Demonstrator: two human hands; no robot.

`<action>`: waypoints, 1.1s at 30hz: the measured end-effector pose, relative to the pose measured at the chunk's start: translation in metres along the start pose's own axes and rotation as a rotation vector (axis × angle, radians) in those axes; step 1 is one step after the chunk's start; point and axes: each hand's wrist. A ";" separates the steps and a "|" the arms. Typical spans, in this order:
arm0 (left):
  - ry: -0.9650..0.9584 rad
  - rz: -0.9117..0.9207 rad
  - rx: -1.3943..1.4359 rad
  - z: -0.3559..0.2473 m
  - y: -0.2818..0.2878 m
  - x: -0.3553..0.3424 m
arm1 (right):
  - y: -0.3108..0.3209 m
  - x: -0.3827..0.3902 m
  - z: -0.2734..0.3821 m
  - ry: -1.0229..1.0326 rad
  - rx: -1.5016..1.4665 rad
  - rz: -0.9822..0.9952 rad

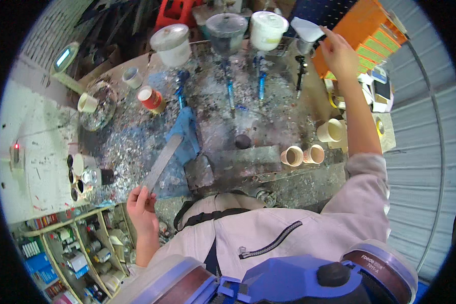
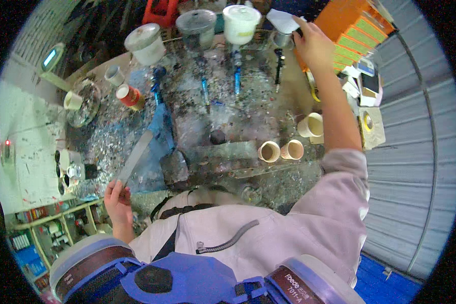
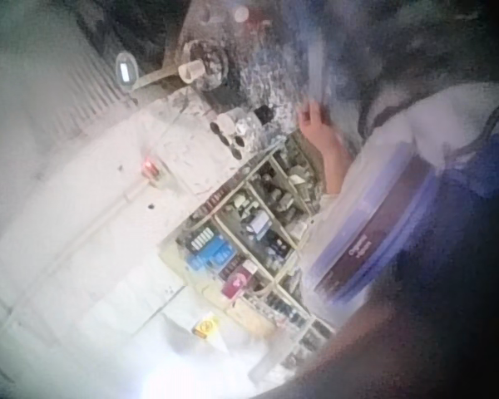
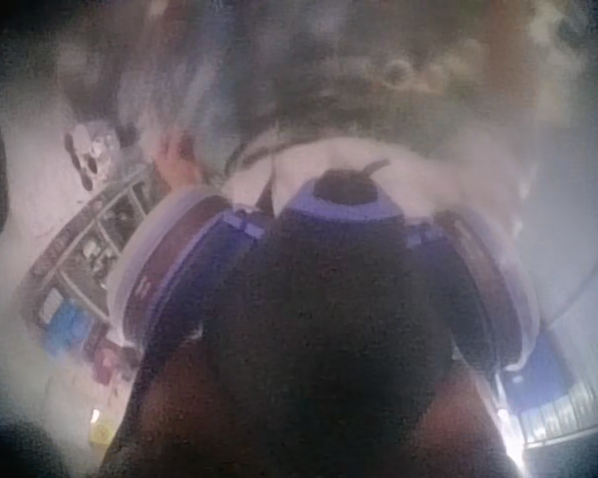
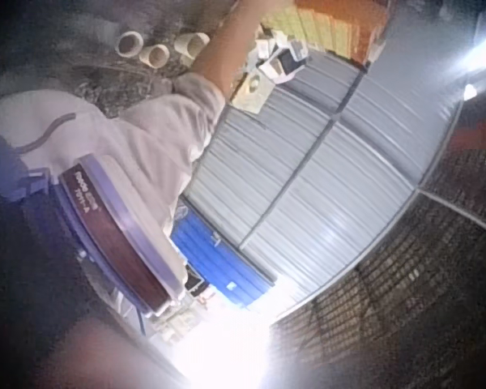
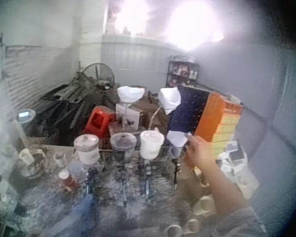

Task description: The person pours paint from a spray gun into a paper cup, then adds liquid from several bottles into the cup. They stir the mixture with a stick and transfer some of the mixed paint into another container.

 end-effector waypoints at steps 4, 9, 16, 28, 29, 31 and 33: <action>0.090 0.162 0.102 0.002 -0.014 0.008 | 0.013 0.064 0.106 -0.117 -0.957 0.139; 0.284 0.526 0.058 0.009 -0.068 0.012 | 0.010 0.157 0.252 -0.227 -1.447 0.882; -0.290 0.765 -0.540 0.013 -0.079 -0.036 | -0.001 0.221 0.300 -0.637 -1.640 0.701; -0.293 -0.928 -0.818 -0.115 0.017 -0.412 | 0.051 0.273 0.242 -1.108 -1.585 0.720; -0.259 -0.931 -0.843 -0.121 0.015 -0.415 | 0.054 0.275 0.242 -1.134 -1.564 0.672; -0.200 -0.915 -0.877 -0.130 0.010 -0.418 | 0.062 0.284 0.242 -1.189 -1.537 0.587; -0.153 -0.883 -0.900 -0.135 0.010 -0.425 | 0.068 0.290 0.241 -1.268 -1.546 0.473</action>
Point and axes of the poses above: each hand's wrist, its own x-axis away from the middle knuckle, its own y-axis out of the back of the hand, z = x × y, and after that the axes turned 12 degrees about -x, right-handed
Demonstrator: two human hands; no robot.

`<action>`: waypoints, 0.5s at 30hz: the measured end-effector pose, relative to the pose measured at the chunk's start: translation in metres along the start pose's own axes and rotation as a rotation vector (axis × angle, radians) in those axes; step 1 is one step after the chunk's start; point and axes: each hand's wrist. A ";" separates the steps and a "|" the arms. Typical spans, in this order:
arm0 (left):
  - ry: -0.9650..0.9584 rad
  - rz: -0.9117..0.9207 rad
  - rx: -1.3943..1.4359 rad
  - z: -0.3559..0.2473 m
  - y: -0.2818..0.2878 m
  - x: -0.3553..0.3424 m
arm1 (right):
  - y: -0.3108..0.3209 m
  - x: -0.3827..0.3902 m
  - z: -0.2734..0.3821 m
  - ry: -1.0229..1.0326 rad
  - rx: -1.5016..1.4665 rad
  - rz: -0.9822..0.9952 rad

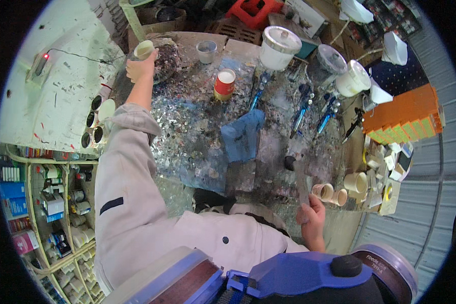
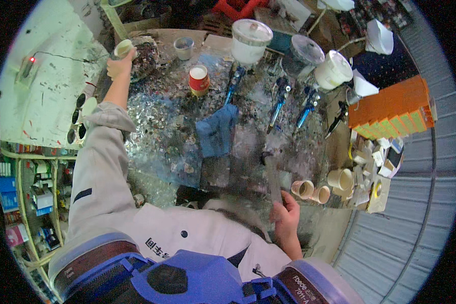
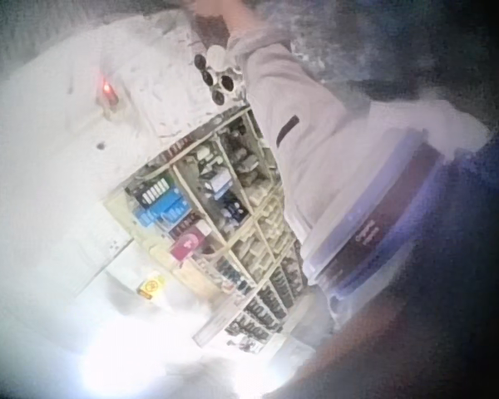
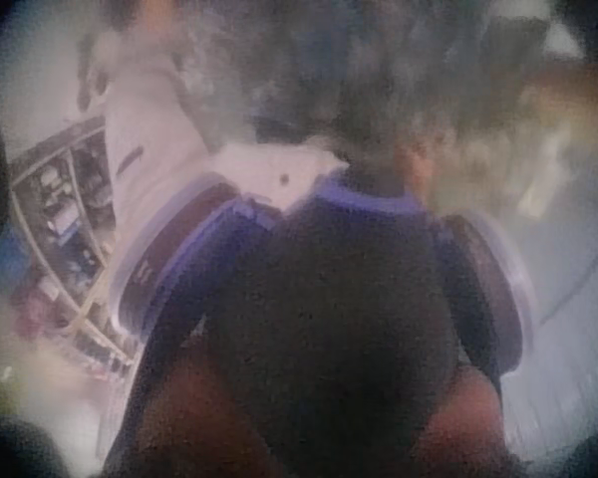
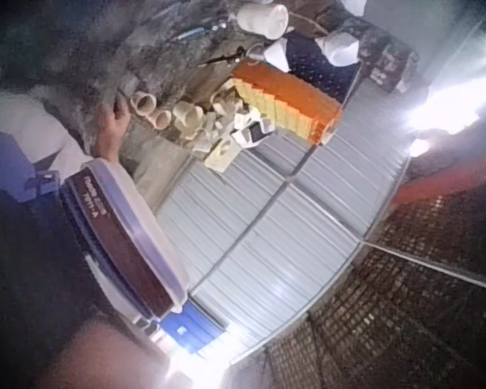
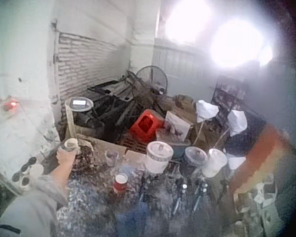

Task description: The person pours paint from a spray gun into a paper cup, then adds liquid from several bottles into the cup. They stir the mixture with a stick and transfer some of the mixed paint into another container.

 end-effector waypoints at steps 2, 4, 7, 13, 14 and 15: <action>-0.032 0.022 0.004 0.001 -0.006 -0.010 | 0.001 0.005 -0.004 0.065 0.084 -0.051; -0.043 0.063 0.036 0.003 -0.015 -0.022 | -0.003 0.010 -0.005 0.066 0.123 -0.050; -0.137 0.034 0.071 0.008 -0.024 -0.040 | -0.019 0.013 -0.005 0.057 0.134 -0.079; -0.186 -0.114 0.044 -0.003 -0.017 -0.024 | -0.052 0.009 -0.017 0.030 0.165 -0.074; -0.280 -0.104 0.055 -0.002 -0.009 -0.014 | -0.056 0.006 -0.021 0.036 0.163 -0.039; -0.290 -0.058 0.090 -0.004 -0.001 -0.002 | -0.059 0.005 -0.024 -0.005 0.157 -0.016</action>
Point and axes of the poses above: each hand's wrist, its own x-axis away from the middle knuckle, its own y-axis out of the back of the hand, z = x × y, and after that the axes turned 12 degrees about -x, right-handed
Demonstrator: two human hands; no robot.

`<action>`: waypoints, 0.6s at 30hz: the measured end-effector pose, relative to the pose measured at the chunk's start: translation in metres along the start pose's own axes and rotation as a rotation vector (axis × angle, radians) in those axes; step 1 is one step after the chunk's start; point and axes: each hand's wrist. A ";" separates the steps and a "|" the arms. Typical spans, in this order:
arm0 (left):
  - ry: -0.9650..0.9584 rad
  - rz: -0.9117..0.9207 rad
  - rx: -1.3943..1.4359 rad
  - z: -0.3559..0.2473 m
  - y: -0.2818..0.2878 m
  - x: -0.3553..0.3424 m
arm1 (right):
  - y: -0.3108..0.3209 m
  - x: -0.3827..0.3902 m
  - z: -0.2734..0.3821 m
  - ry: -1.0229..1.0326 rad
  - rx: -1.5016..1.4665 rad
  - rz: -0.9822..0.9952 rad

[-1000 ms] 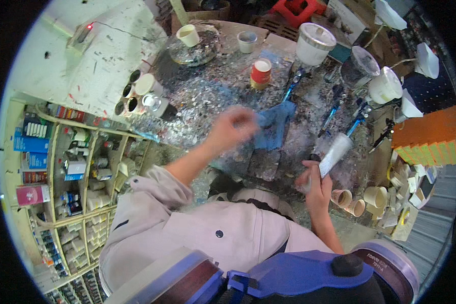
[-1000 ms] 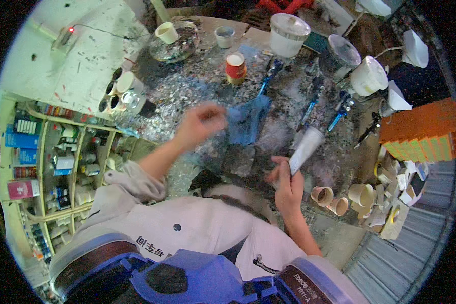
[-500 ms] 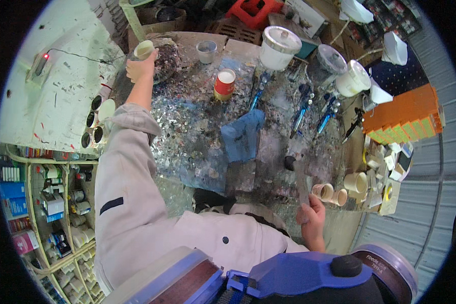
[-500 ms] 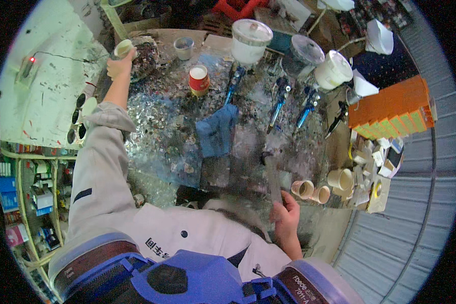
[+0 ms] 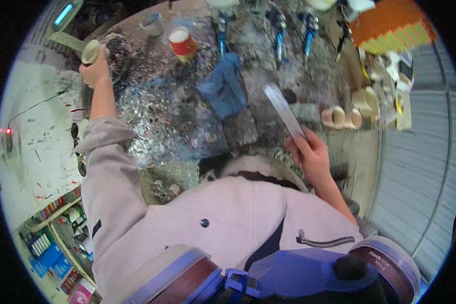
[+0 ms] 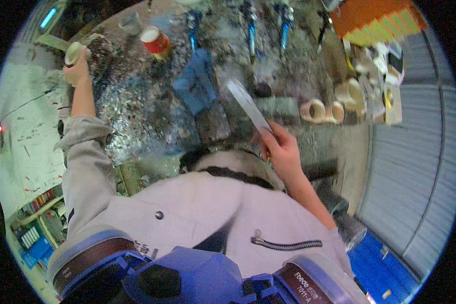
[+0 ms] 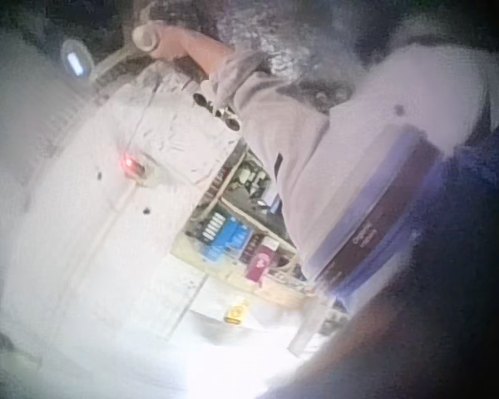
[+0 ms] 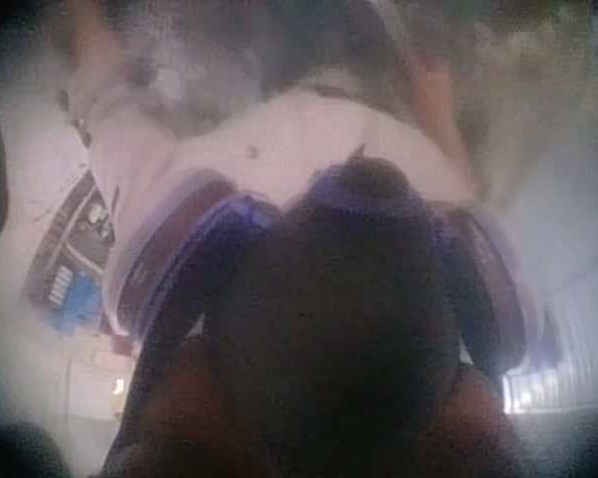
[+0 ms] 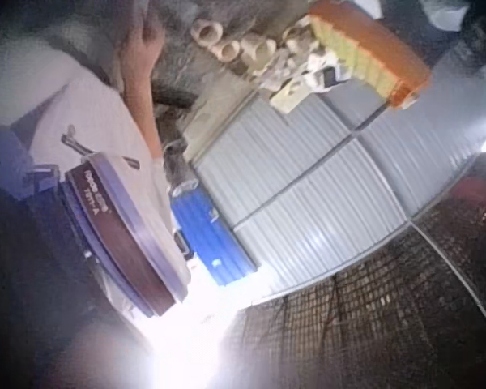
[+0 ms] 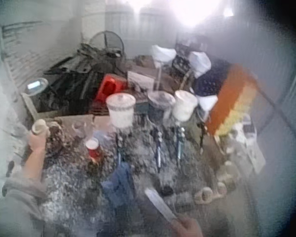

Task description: The person pours paint from a spray gun into a paper cup, then adds liquid from several bottles into the cup. They stir the mixture with a stick and transfer some of the mixed paint into another container.

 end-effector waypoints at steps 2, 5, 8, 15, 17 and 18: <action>-0.072 0.085 0.164 -0.007 0.017 0.029 | -0.011 -0.005 -0.007 -0.048 -0.078 0.036; -0.206 0.251 0.422 -0.005 0.056 0.064 | -0.040 -0.010 -0.021 -0.071 -0.286 0.019; -0.254 0.410 0.539 0.014 0.086 0.120 | -0.068 -0.013 -0.032 -0.125 -0.542 0.008; -0.360 0.750 0.590 0.089 0.141 0.212 | -0.108 -0.015 -0.050 -0.071 -0.517 0.103; -0.434 0.775 0.613 0.111 0.150 0.231 | -0.119 -0.016 -0.051 0.066 -0.281 0.125; -0.481 0.759 0.520 0.120 0.153 0.236 | -0.124 -0.016 -0.049 0.129 -0.165 0.143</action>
Point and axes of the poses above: each hand's wrist, its own x-axis away from the middle knuckle, its own y-axis out of the back of the hand, z = x × y, and after that the axes turned 12 degrees about -x, right-handed
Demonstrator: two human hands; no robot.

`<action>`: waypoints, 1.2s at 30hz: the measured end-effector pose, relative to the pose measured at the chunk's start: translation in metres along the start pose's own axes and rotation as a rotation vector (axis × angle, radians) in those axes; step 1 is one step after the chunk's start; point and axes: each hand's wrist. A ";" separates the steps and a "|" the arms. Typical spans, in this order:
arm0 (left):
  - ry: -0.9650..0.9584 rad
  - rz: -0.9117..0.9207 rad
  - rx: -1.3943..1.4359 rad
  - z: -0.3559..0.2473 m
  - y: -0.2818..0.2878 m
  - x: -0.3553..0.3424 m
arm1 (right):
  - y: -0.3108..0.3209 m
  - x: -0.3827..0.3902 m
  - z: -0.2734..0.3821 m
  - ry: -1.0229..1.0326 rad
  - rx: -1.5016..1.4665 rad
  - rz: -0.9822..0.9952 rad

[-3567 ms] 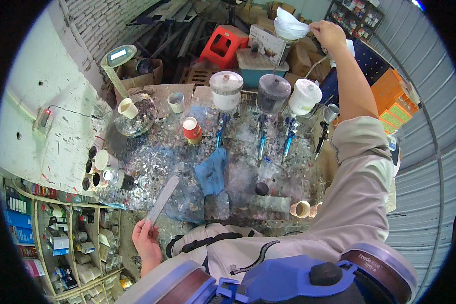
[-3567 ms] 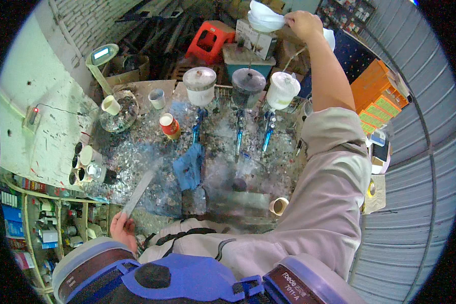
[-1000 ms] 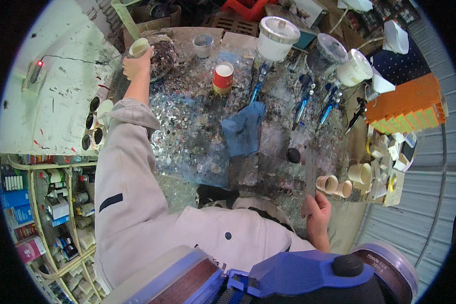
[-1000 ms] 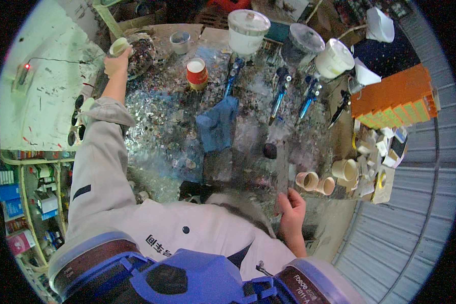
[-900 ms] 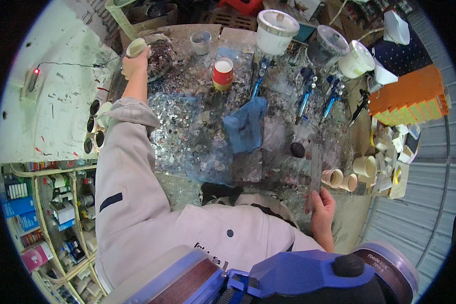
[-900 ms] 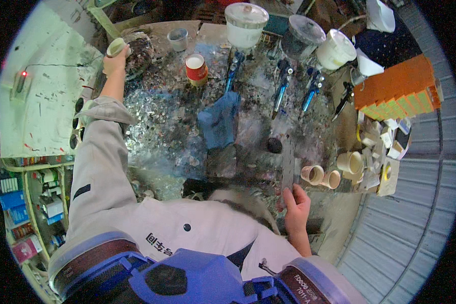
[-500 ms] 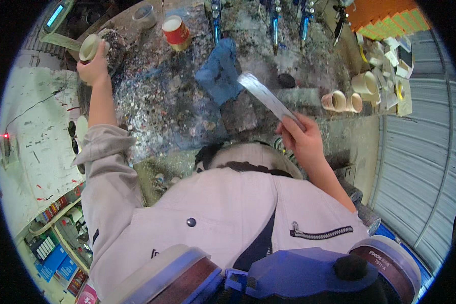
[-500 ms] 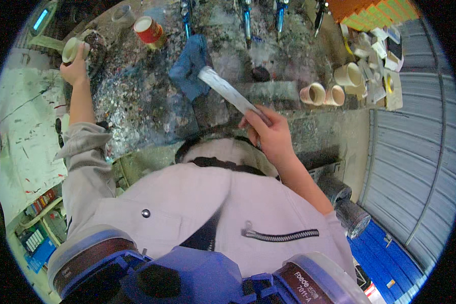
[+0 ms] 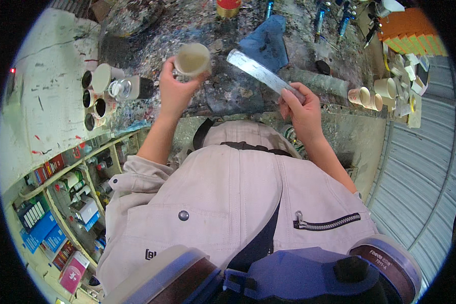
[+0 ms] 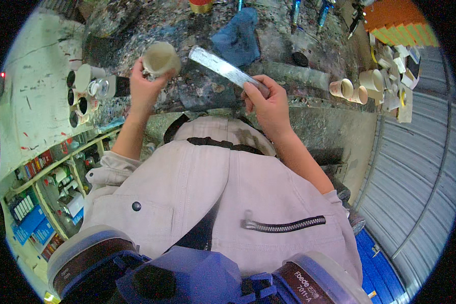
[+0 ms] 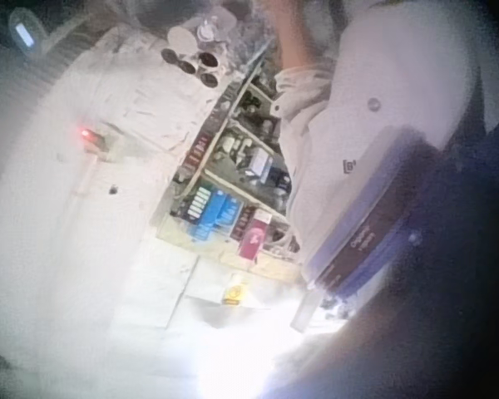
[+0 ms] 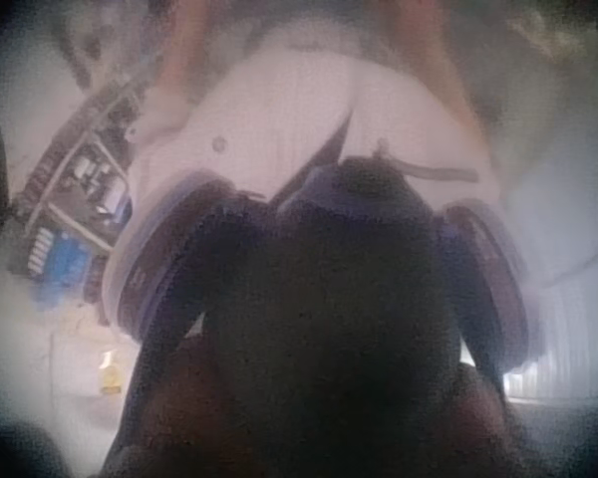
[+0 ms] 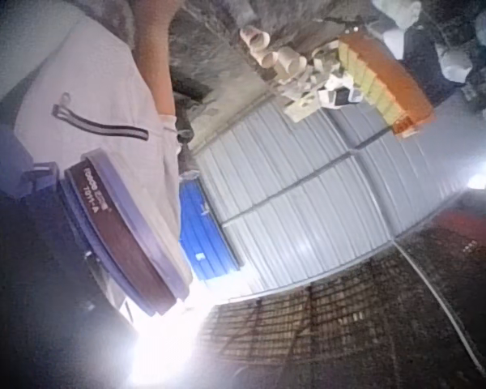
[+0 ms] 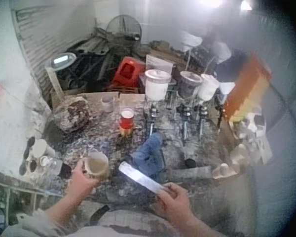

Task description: The person pours paint from a spray gun into a paper cup, then adds liquid from several bottles into the cup. They stir the mixture with a stick and transfer some of the mixed paint into another container.

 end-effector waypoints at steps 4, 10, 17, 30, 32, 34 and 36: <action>-0.121 0.021 -0.151 0.015 0.002 0.033 | -0.027 -0.003 -0.001 0.128 0.197 0.007; -0.191 0.063 -0.129 0.041 0.013 0.051 | -0.066 -0.014 -0.005 0.037 0.112 0.026; -0.228 0.078 -0.144 0.065 0.018 0.052 | -0.120 -0.034 -0.023 0.358 0.766 0.291; -0.073 0.176 -0.008 0.106 0.120 0.122 | -0.156 -0.056 -0.035 0.597 1.369 0.470; 0.091 0.154 -0.014 0.144 0.140 0.157 | -0.157 -0.052 -0.037 0.542 1.354 0.470; 0.369 0.162 -0.007 0.202 0.143 0.199 | -0.159 -0.049 -0.040 0.488 1.316 0.492; 0.563 0.266 -0.085 0.283 0.139 0.241 | -0.164 -0.051 -0.046 0.536 1.222 0.481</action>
Point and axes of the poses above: each hand's wrist, its own x-axis away from the middle knuckle, its own y-axis out of the back of the hand, z = x × y, and after that the axes turned 12 degrees about -x, right-handed
